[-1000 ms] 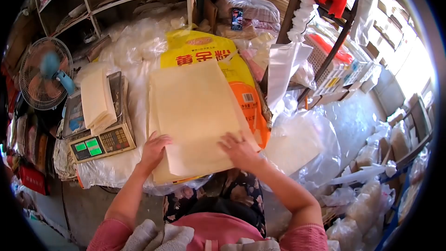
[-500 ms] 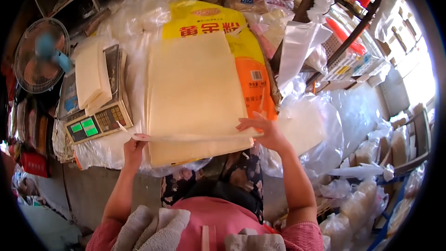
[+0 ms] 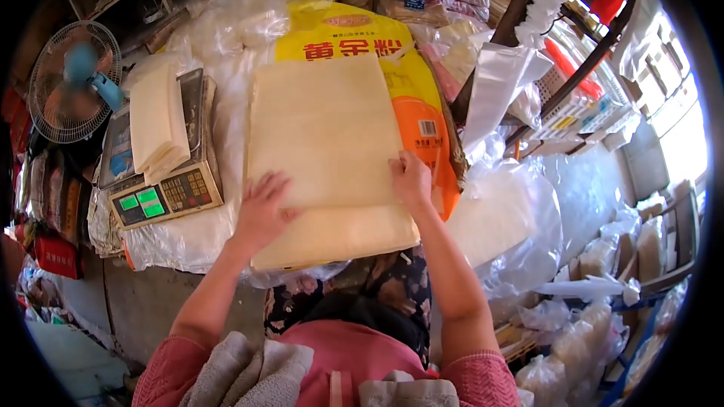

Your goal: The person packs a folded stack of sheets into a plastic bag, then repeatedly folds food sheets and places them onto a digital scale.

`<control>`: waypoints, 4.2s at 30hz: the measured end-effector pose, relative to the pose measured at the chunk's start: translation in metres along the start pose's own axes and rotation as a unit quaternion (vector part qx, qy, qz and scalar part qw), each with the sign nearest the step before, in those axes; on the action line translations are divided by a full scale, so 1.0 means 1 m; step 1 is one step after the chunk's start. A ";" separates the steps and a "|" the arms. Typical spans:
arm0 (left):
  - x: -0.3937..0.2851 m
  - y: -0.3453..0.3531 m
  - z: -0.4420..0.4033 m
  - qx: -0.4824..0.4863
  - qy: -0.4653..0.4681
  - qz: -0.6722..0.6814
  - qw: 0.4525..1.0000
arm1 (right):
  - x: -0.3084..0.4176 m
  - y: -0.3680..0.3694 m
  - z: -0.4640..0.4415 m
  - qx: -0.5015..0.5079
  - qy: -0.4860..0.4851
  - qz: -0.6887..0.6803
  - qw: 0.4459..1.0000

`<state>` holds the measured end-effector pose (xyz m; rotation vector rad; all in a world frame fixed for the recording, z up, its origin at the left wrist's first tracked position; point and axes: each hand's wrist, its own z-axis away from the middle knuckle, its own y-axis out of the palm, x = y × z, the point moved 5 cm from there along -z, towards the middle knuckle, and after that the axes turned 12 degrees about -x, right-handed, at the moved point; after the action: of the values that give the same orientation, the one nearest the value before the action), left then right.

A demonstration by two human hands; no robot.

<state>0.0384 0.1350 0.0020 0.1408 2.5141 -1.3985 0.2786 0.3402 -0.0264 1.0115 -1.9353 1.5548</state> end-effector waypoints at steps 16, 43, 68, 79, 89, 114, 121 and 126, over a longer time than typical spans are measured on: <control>0.002 0.032 0.026 0.012 0.005 -0.034 0.999 | 0.054 0.023 0.066 0.050 -0.314 0.164 0.934; -0.003 0.029 0.028 0.002 0.040 -0.035 0.999 | 0.048 0.023 0.070 0.010 -0.324 0.129 0.937; 0.026 -0.030 0.048 -0.178 -0.148 0.334 0.914 | 0.089 -0.034 0.098 0.183 -0.389 -0.133 0.893; 0.050 0.010 0.034 -0.007 -0.342 0.373 0.863 | 0.037 -0.007 0.054 0.181 -0.009 -0.049 0.982; 0.008 0.023 0.018 0.087 -0.029 -0.028 0.995 | 0.044 0.010 0.044 0.105 -0.081 0.055 0.990; 0.056 0.029 -0.023 -0.123 -0.261 0.069 0.955 | 0.030 0.007 0.014 0.086 -0.066 0.087 0.990; 0.061 0.036 -0.036 -0.081 -0.257 -0.010 0.963 | 0.029 0.015 0.009 0.073 -0.039 0.127 0.989; 0.047 0.036 -0.053 -0.096 -0.065 -0.003 0.993 | 0.029 0.016 0.006 0.077 -0.020 0.137 0.987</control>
<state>-0.0090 0.1969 -0.0135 0.0045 2.5253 -1.1206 0.2486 0.3280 -0.0169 0.8698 -2.0777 1.8735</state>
